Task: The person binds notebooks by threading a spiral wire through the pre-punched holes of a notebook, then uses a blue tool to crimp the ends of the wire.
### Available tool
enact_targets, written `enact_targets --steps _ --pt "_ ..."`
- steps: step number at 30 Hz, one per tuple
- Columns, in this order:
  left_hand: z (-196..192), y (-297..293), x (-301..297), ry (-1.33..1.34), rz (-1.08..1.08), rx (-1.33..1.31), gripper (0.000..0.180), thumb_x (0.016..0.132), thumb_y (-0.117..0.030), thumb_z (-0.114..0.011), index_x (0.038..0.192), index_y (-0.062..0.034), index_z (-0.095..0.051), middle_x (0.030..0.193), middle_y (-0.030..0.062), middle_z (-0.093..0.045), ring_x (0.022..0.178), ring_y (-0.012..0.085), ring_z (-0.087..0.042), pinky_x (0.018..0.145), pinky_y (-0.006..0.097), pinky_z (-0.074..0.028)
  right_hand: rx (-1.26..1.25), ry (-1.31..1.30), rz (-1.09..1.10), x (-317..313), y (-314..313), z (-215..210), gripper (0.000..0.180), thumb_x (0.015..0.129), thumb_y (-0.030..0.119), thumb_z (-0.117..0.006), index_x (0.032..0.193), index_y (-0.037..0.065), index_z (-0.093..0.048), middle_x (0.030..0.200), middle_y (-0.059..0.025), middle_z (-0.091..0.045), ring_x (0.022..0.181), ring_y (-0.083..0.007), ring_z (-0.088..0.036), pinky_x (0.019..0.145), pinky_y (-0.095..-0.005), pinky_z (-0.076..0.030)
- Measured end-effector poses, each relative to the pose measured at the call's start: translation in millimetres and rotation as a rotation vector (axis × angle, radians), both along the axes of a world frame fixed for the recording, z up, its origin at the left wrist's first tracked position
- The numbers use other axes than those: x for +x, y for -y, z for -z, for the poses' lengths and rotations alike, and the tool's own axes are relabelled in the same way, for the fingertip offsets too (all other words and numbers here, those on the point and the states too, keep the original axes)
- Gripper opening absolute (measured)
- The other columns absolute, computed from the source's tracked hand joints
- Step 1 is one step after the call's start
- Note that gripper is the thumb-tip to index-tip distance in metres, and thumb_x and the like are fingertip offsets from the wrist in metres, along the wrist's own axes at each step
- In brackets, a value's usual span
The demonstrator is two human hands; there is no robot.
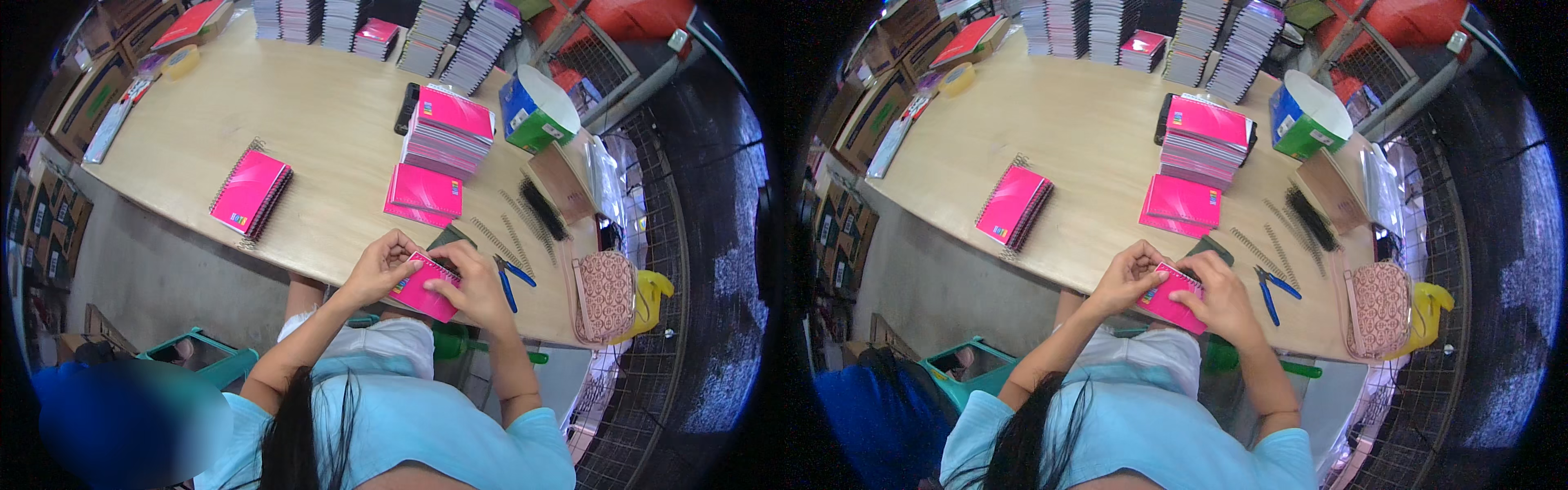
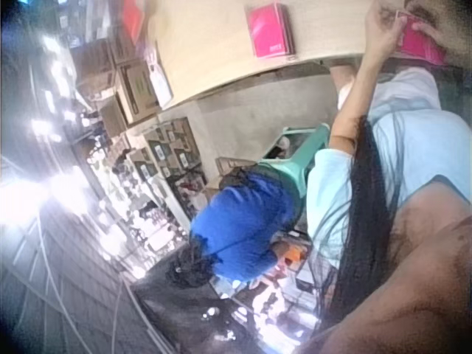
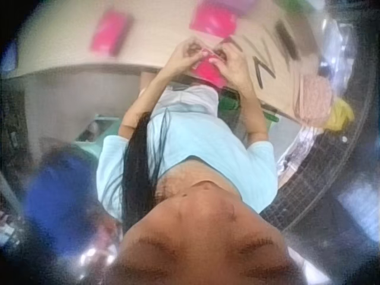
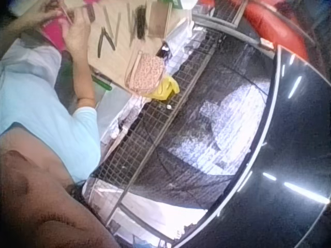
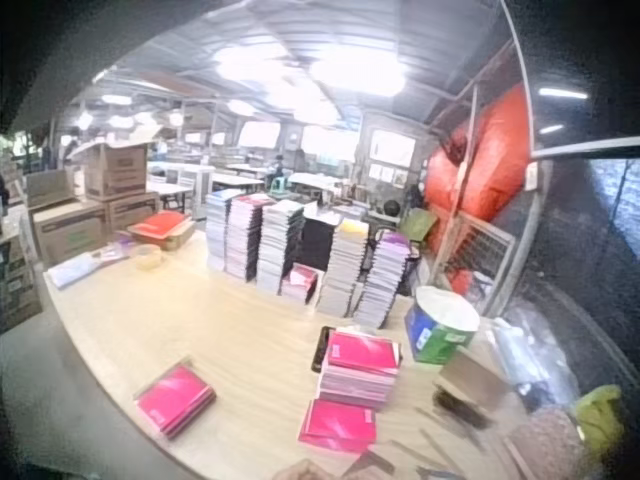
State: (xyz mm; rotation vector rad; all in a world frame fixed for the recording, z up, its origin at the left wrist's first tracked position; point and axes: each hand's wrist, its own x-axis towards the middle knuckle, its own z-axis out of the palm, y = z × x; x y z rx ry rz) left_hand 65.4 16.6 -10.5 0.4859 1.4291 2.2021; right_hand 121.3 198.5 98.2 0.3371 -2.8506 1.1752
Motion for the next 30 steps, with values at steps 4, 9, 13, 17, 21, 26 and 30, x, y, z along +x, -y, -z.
enact_targets --steps 4,9,13,17,21,26,30 --pt "-5 -4 5 -0.011 -0.040 0.030 0.022 0.092 0.000 -0.068 0.108 0.0005 -0.053 0.104 0.0094 -0.066 0.098 0.0112 -0.064 0.087 0.026 -0.053 -0.095 0.045 0.115 -3 0 20 0.026 0.078 0.009 -0.081 0.097 -0.003 -0.069 0.091 -0.0122 -0.067 0.077 -0.0178 -0.067 0.070 -0.0295 -0.053" --pt "-8 1 7 -0.035 -0.040 0.023 0.020 0.093 0.000 -0.068 0.107 -0.0004 -0.054 0.105 0.0084 -0.065 0.100 0.0112 -0.064 0.087 0.026 -0.054 -0.228 0.072 0.167 -4 -2 31 0.019 0.079 0.007 -0.080 0.090 -0.003 -0.067 0.084 -0.0119 -0.067 0.074 -0.0213 -0.068 0.071 -0.0330 -0.055" --pt "-12 -4 11 -0.168 -0.156 -0.057 0.021 0.093 0.001 -0.068 0.109 0.0030 -0.055 0.103 0.0091 -0.064 0.098 0.0120 -0.064 0.084 0.026 -0.056 -0.302 0.041 0.182 0 -1 33 0.017 0.080 0.003 -0.078 0.093 -0.002 -0.069 0.080 -0.0063 -0.070 0.075 -0.0117 -0.065 0.072 -0.0269 -0.053" --pt "-20 -8 16 -0.220 -0.246 -0.108 0.019 0.090 -0.001 -0.071 0.104 0.0045 -0.060 0.097 0.0095 -0.066 0.093 0.0122 -0.065 0.082 0.028 -0.056 -0.344 0.067 0.201 3 -1 38 0.014 0.081 0.003 -0.077 0.091 -0.002 -0.068 0.081 -0.0070 -0.070 0.076 -0.0127 -0.066 0.074 -0.0268 -0.052" --pt "-17 -10 15 -0.254 -0.262 -0.121 0.020 0.090 0.001 -0.070 0.106 0.0045 -0.060 0.099 0.0091 -0.066 0.095 0.0128 -0.064 0.083 0.028 -0.056 -0.230 -0.128 0.152 6 -2 38 0.018 0.082 0.008 -0.078 0.091 -0.004 -0.068 0.083 -0.0115 -0.068 0.074 -0.0195 -0.068 0.071 -0.0313 -0.053" --pt "-12 -7 9 -0.197 -0.192 -0.147 0.021 0.090 0.003 -0.069 0.109 0.0032 -0.059 0.102 0.0073 -0.064 0.097 0.0124 -0.063 0.086 0.026 -0.055 -0.197 -0.106 0.128 9 0 35 0.019 0.083 0.008 -0.077 0.095 -0.004 -0.069 0.086 -0.0121 -0.068 0.079 -0.0208 -0.068 0.073 -0.0323 -0.052" --pt "-14 -2 3 -0.144 -0.139 -0.134 0.021 0.091 0.002 -0.069 0.109 0.0019 -0.059 0.102 0.0058 -0.063 0.097 0.0105 -0.062 0.086 0.025 -0.052 -0.233 0.005 0.222 12 -5 37 0.021 0.083 0.007 -0.076 0.100 -0.003 -0.069 0.092 -0.0128 -0.068 0.084 -0.0209 -0.067 0.076 -0.0311 -0.052"
